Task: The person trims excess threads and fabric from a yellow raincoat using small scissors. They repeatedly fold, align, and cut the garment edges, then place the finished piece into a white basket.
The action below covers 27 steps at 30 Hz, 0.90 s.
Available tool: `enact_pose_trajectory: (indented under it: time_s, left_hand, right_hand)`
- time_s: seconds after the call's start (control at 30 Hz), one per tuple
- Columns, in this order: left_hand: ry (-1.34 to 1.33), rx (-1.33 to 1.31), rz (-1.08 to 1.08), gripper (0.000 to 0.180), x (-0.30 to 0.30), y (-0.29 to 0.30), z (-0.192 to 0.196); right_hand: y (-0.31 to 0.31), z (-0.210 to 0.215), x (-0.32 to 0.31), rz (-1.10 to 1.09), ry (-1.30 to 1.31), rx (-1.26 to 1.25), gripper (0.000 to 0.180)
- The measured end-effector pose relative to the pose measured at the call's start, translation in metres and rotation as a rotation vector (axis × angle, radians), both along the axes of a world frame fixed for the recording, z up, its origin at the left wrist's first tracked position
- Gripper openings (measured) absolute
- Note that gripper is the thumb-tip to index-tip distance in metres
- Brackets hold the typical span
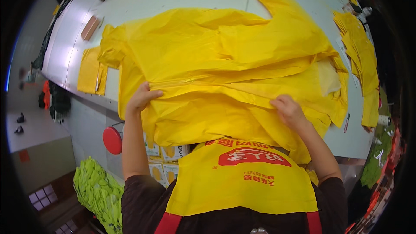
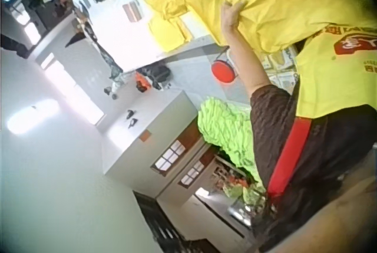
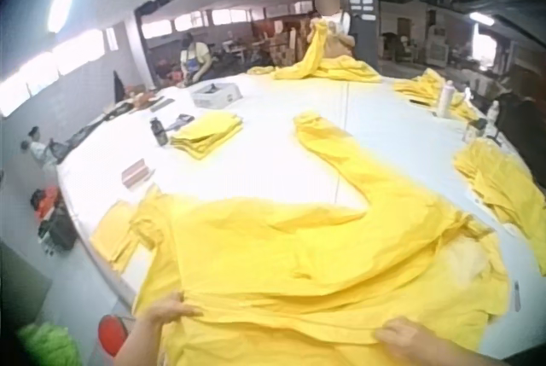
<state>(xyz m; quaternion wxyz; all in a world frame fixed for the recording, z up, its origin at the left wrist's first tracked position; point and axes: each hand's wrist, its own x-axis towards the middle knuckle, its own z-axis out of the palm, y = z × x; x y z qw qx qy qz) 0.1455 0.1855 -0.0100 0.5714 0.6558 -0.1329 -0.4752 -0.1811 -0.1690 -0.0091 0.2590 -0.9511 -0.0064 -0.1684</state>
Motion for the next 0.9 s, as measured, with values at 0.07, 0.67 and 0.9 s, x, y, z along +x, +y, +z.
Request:
enact_pose_trajectory:
  time_s: [0.07, 0.67, 0.9]
  left_hand:
    - [0.09, -0.08, 0.024, 0.047, -0.001, 0.001, -0.007]
    - [0.406, -0.439, 0.241, 0.076, -0.042, -0.023, -0.007]
    - [0.267, -0.436, 0.32, 0.064, -0.039, -0.03, -0.006]
  right_hand:
    - [0.016, 0.002, 0.001, 0.033, 0.2, 0.306, 0.014]
    - [0.129, -0.016, 0.201, 0.177, 0.067, 0.261, 0.019]
    - [0.098, -0.003, 0.183, 0.104, 0.291, 0.7, 0.016]
